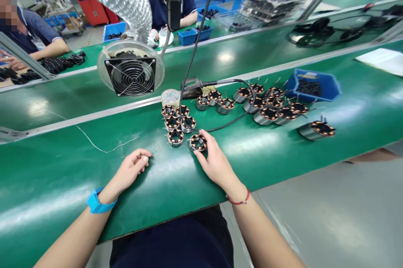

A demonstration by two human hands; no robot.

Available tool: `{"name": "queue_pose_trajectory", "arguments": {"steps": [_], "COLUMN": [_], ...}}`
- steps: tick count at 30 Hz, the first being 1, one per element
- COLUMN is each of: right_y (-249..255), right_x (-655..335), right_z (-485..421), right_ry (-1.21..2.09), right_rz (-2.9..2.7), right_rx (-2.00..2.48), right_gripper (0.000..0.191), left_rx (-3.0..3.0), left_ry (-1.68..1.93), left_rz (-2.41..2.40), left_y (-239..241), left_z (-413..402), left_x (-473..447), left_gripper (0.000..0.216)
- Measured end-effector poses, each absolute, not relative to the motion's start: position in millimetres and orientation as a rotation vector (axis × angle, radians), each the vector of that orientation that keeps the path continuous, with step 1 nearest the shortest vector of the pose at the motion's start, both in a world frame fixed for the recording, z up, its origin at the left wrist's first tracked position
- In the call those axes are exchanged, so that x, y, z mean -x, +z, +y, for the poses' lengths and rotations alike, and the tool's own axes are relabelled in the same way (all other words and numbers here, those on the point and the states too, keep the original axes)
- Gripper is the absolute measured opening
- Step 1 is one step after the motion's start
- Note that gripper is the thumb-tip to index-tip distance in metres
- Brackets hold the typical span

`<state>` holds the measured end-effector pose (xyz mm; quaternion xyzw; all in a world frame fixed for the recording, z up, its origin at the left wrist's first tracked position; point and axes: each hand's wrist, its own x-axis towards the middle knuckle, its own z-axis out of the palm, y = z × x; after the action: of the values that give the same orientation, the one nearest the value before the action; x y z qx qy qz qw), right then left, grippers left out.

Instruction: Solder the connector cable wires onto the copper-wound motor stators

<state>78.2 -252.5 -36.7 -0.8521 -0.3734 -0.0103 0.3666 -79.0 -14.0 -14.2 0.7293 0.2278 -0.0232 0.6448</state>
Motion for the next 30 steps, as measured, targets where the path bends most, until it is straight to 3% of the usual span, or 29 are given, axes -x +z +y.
{"name": "queue_pose_trajectory", "arguments": {"steps": [7,13,25,30], "right_y": [-23.8,-19.0,19.7,26.1], "right_x": [-119.3,-157.1,-146.6,-139.2], "right_z": [-240.0,-241.8,-241.3,-237.5], "right_ry": [-0.223,0.035,-0.393,-0.426], "right_rz": [-0.978,-1.190,-1.631,-1.709], "right_rx": [2.148,2.364,2.397,2.451], "right_gripper": [0.063,0.021,0.025,0.021], "left_rx": [-1.674,-1.708,-1.666,-1.664], "left_ry": [-0.107,-0.137,-0.143,-0.139], "left_rz": [0.503,0.475,0.441,0.434], "left_y": [-16.2,-20.1,-21.8,-22.1], "left_z": [-10.3,-6.6,-1.5,-1.1], "left_x": [79.8,78.9,80.1,79.9], "left_gripper": [0.038,0.041,0.042,0.042]}}
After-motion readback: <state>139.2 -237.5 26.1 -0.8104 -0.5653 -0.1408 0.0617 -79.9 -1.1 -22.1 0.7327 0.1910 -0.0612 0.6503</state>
